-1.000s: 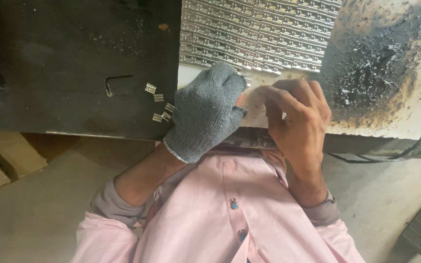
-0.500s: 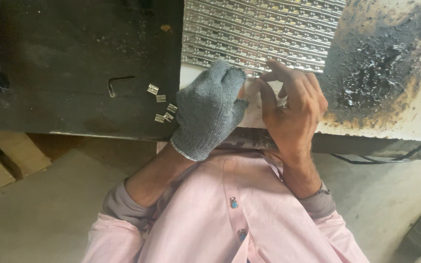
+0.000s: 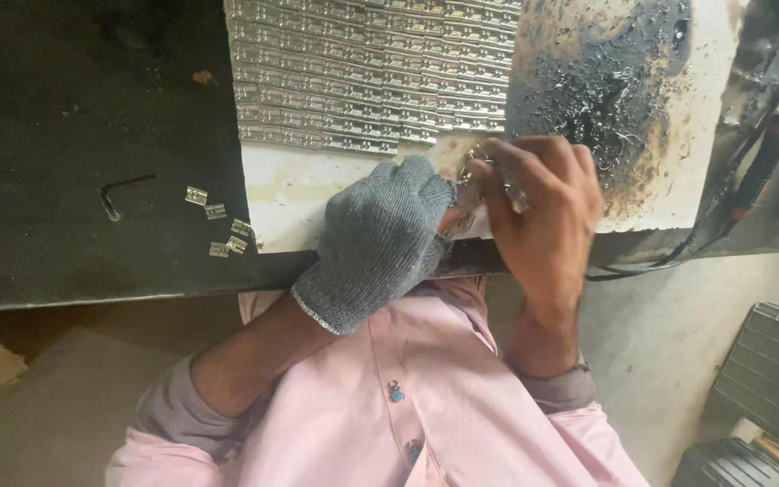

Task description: The person repeatedly picks up small metallic rectangular components from a pile on a workbench, rubs them between gloved fingers, and places them into a grid-like tray. The person handles the components one at a time throughout the clip.

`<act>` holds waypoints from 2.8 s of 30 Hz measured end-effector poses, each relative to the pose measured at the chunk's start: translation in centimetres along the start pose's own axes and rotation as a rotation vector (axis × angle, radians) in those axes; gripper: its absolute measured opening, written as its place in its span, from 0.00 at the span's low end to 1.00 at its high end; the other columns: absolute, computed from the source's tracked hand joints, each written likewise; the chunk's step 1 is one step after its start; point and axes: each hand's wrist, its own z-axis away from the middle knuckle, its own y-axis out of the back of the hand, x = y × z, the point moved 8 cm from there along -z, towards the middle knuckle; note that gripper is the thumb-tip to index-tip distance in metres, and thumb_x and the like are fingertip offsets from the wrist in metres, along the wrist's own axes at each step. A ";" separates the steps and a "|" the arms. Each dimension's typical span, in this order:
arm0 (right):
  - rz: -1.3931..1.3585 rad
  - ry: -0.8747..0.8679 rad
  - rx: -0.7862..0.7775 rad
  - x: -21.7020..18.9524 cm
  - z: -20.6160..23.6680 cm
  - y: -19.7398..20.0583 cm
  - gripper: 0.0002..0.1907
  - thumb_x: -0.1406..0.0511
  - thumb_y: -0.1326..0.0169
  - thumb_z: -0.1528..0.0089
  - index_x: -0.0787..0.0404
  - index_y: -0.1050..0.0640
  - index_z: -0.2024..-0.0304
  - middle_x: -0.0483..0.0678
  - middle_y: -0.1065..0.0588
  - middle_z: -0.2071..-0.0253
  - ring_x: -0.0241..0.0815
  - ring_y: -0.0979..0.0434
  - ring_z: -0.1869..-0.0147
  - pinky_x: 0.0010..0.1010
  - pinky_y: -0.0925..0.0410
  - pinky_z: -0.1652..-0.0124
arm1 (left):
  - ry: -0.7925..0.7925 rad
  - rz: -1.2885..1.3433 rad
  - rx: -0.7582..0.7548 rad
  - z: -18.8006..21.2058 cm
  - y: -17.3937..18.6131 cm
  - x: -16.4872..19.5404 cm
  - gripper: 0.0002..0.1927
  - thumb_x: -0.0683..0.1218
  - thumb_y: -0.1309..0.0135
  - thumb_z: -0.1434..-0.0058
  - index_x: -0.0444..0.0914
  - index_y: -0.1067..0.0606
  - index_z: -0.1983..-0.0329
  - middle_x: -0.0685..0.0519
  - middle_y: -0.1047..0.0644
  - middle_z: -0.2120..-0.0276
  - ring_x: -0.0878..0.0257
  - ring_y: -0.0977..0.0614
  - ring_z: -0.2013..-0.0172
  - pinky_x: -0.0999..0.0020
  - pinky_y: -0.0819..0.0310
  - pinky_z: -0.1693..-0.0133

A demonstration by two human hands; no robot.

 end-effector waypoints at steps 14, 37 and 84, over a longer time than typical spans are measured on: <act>-0.459 -0.091 -0.073 0.6 0.9 -0.7 0.11 0.72 0.33 0.37 0.62 0.16 0.51 0.46 0.19 0.58 0.34 0.23 0.62 0.26 0.32 0.64 | 0.319 0.434 -0.048 1.1 0.5 -3.3 0.07 0.46 0.39 0.36 0.39 0.23 0.60 0.49 0.20 0.68 0.54 0.16 0.69 0.57 0.24 0.66; -0.171 0.196 0.018 -3.0 0.4 -2.7 0.14 0.74 0.35 0.39 0.58 0.17 0.51 0.46 0.22 0.56 0.48 0.24 0.54 0.37 0.30 0.54 | 0.110 -0.030 0.074 1.0 1.5 -3.2 0.17 0.46 0.33 0.44 0.39 0.21 0.52 0.51 0.27 0.60 0.56 0.19 0.62 0.61 0.23 0.67; -0.098 0.002 -0.183 0.1 0.7 -0.3 0.11 0.71 0.34 0.39 0.58 0.16 0.54 0.46 0.22 0.56 0.44 0.23 0.56 0.33 0.29 0.57 | 0.277 -0.020 0.076 6.6 9.0 -6.7 0.04 0.43 0.40 0.35 0.38 0.22 0.62 0.49 0.25 0.64 0.54 0.19 0.67 0.59 0.24 0.66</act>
